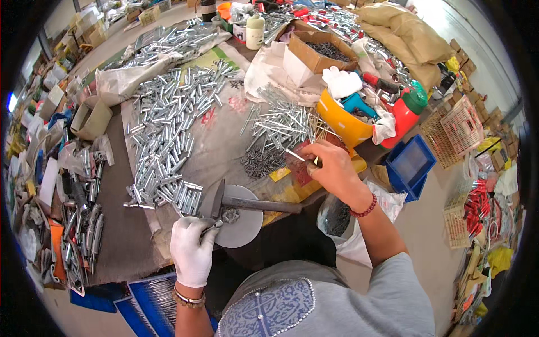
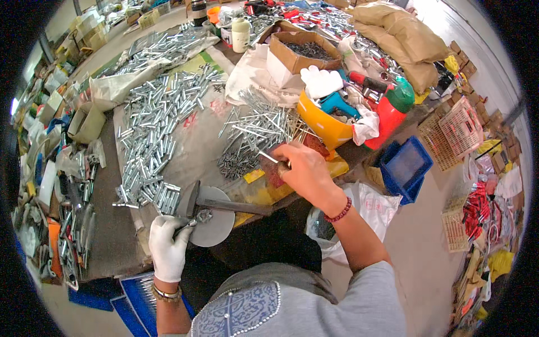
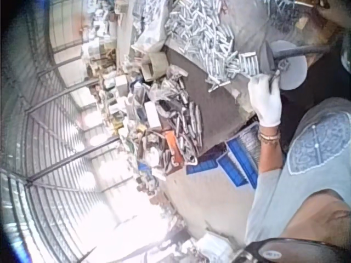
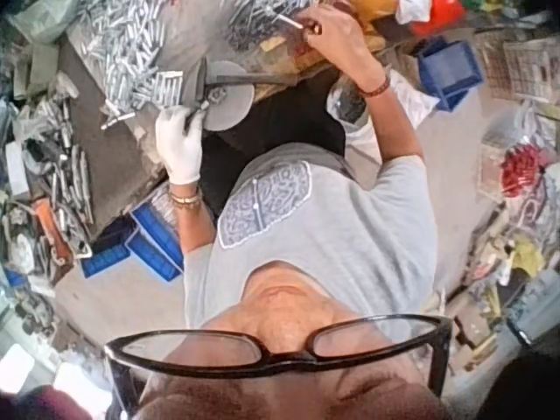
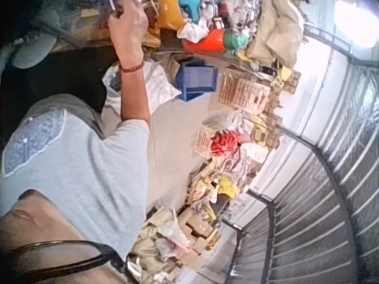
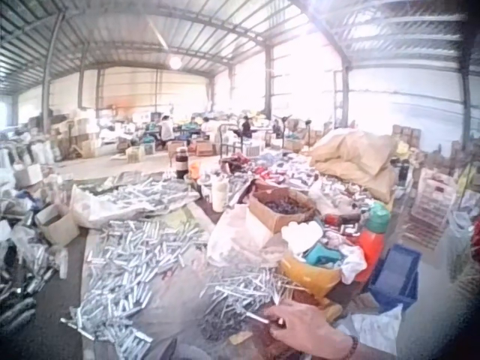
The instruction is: The person assembles metal components by hammering a metal pin into a metal base plate.
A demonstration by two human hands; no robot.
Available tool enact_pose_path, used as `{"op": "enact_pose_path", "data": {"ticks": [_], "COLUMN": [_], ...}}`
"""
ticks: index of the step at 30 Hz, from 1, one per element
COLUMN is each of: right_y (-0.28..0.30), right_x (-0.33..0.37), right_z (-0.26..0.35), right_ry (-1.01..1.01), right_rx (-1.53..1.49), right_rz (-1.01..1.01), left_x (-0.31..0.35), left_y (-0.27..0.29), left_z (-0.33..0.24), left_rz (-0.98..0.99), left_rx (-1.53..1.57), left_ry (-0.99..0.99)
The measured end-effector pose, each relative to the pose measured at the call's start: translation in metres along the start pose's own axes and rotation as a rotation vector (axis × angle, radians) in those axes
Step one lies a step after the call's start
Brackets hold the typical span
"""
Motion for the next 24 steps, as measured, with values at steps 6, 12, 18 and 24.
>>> {"op": "enact_pose_path", "data": {"ticks": [6, 12, 18, 24], "right_y": [-0.026, -0.061, -0.070, -0.077], "right_x": [0.008, 0.013, 0.009, 0.014], "right_z": [0.094, 0.132, 0.143, 0.136], "right_ry": [0.382, 0.630, 0.591, 0.598], "right_rx": [-0.193, -0.167, -0.080, -0.060], "right_rz": [0.151, 0.305, 0.270, 0.226], "left_x": [-0.004, 0.001, 0.004, 0.007], "left_y": [0.002, 0.003, 0.006, 0.007], "left_z": [-0.001, 0.001, -0.001, -0.002], "left_rz": [0.041, 0.042, 0.063, 0.055], "left_rx": [0.027, 0.025, 0.032, -0.003], "left_ry": [0.005, 0.025, 0.055, 0.057]}}
Point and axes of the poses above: each hand's wrist, its own x-axis away from the middle knuckle, its own y-axis out of the back of the hand, z = x × y, the point moved 6 cm from there along -x, towards the middle knuckle, and after that the axes turned 12 degrees about y, right-handed, at the moved point
